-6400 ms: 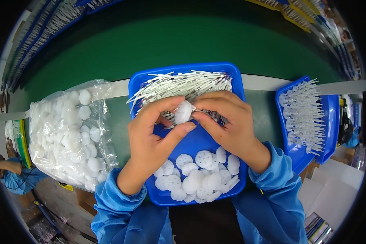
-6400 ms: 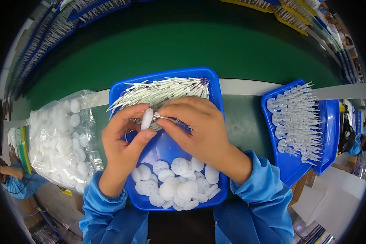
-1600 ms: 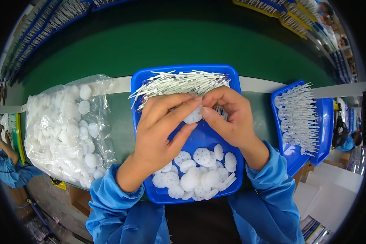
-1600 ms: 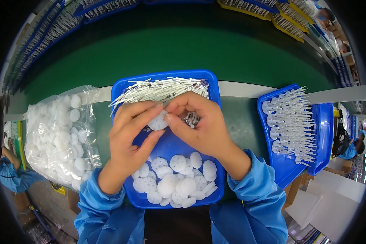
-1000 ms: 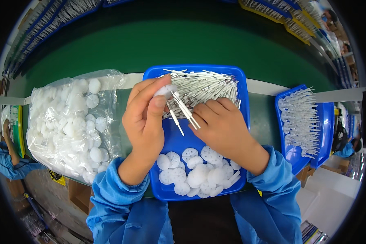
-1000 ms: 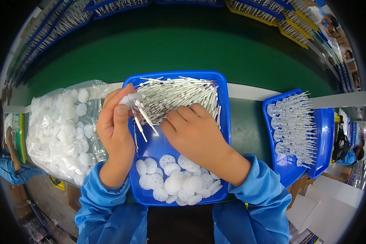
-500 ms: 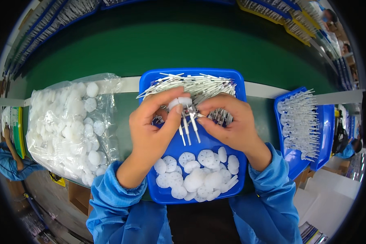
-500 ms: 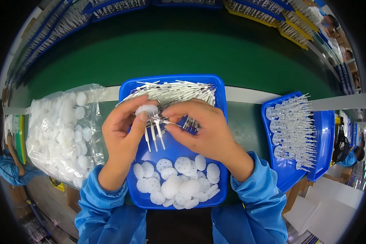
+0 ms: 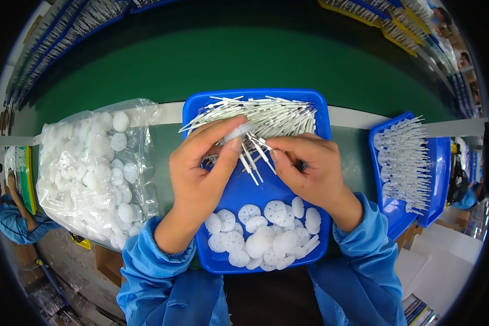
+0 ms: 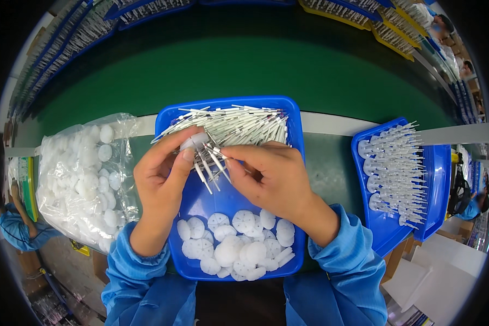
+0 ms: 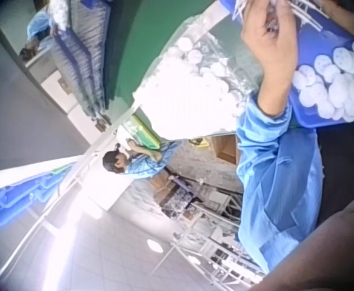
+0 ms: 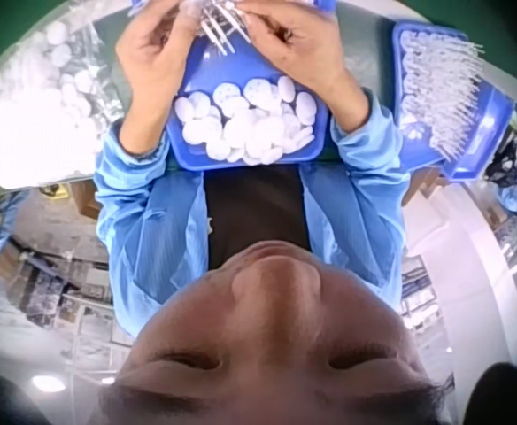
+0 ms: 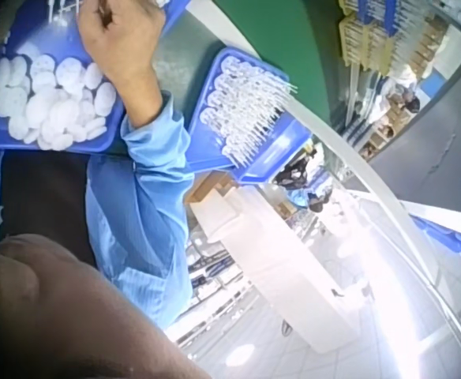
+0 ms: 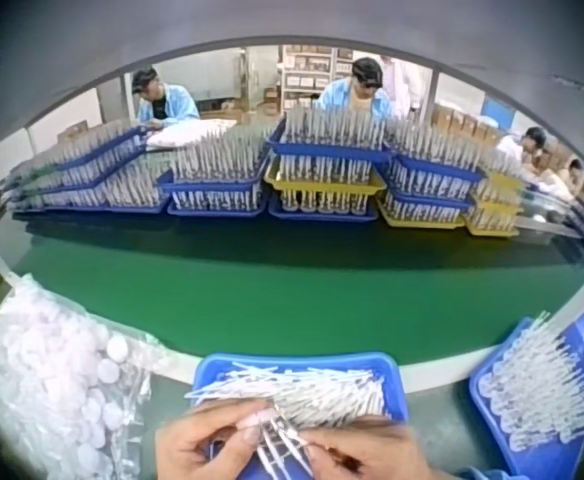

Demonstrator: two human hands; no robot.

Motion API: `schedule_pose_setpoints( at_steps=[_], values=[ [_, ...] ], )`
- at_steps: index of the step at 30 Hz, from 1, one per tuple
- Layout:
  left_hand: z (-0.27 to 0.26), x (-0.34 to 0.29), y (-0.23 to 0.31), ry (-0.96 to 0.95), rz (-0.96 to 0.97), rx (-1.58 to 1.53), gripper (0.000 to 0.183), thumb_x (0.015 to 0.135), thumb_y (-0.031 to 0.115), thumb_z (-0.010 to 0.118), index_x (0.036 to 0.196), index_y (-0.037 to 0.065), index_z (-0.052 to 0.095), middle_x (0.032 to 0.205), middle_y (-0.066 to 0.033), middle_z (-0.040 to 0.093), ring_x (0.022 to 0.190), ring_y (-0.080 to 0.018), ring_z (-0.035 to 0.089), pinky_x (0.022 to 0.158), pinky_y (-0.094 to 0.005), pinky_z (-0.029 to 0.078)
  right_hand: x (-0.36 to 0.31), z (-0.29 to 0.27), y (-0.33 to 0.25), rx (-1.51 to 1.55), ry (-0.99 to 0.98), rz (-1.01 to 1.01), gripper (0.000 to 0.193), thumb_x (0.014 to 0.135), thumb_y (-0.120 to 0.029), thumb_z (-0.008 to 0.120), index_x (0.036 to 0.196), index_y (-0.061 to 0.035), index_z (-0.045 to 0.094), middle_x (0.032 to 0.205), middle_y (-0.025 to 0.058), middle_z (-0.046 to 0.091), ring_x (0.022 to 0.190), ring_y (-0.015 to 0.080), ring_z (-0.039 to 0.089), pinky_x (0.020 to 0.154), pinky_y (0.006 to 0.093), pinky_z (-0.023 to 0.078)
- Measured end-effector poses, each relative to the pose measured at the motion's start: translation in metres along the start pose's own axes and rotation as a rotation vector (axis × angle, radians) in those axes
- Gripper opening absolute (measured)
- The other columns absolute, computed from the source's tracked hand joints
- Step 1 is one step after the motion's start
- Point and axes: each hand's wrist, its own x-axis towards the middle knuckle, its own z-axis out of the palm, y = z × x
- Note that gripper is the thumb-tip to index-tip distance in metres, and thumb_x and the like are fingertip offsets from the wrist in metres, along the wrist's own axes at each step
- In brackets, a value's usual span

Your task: The person repeatedly picks white spherical objects and thin white sticks from blue trays, inserts the sticks into the spheres, and places the assembled items into a separate tray. The process is continuous and repetitive throughout the clip.

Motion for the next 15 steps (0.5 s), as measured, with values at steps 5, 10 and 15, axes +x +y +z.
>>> schedule_pose_setpoints(
  at_steps=[5, 10, 15],
  values=[
    [0.0001, -0.0014, -0.0013, 0.005, -0.03, -0.005, 0.031, 0.101, 0.001, 0.073, 0.131, 0.004, 0.079, 0.123, -0.0117, 0.08, 0.103, -0.0146, 0.075, 0.084, -0.0273, 0.061, -0.0026, 0.0045, 0.0016, 0.064, 0.033, 0.061, 0.02, 0.091, -0.005, 0.08, 0.111, -0.0055, 0.083, 0.068, 0.0065, 0.069, 0.056, 0.0189, 0.066, 0.055, 0.0324, 0.052],
    [-0.0042, -0.0023, 0.0074, -0.136, -0.077, 0.164, 0.034, 0.106, 0.0, 0.067, 0.14, -0.002, 0.071, 0.127, -0.0115, 0.075, 0.114, -0.0165, 0.071, 0.099, -0.0298, 0.057, -0.0016, 0.0022, -0.0038, 0.005, -0.007, 0.058, 0.021, 0.092, -0.006, 0.082, 0.112, -0.005, 0.082, 0.067, 0.0068, 0.069, 0.054, 0.0187, 0.066, 0.052, 0.0315, 0.052],
    [0.002, -0.0007, 0.008, -0.075, 0.057, 0.253, 0.037, 0.097, -0.003, 0.074, 0.133, 0.003, 0.078, 0.12, -0.0121, 0.079, 0.102, -0.0179, 0.072, 0.084, -0.0289, 0.06, -0.0001, 0.0037, -0.0002, -0.091, 0.016, 0.015, 0.016, 0.091, -0.011, 0.085, 0.106, -0.0064, 0.082, 0.065, 0.0065, 0.068, 0.055, 0.0198, 0.067, 0.053, 0.0328, 0.052]
  ],
)
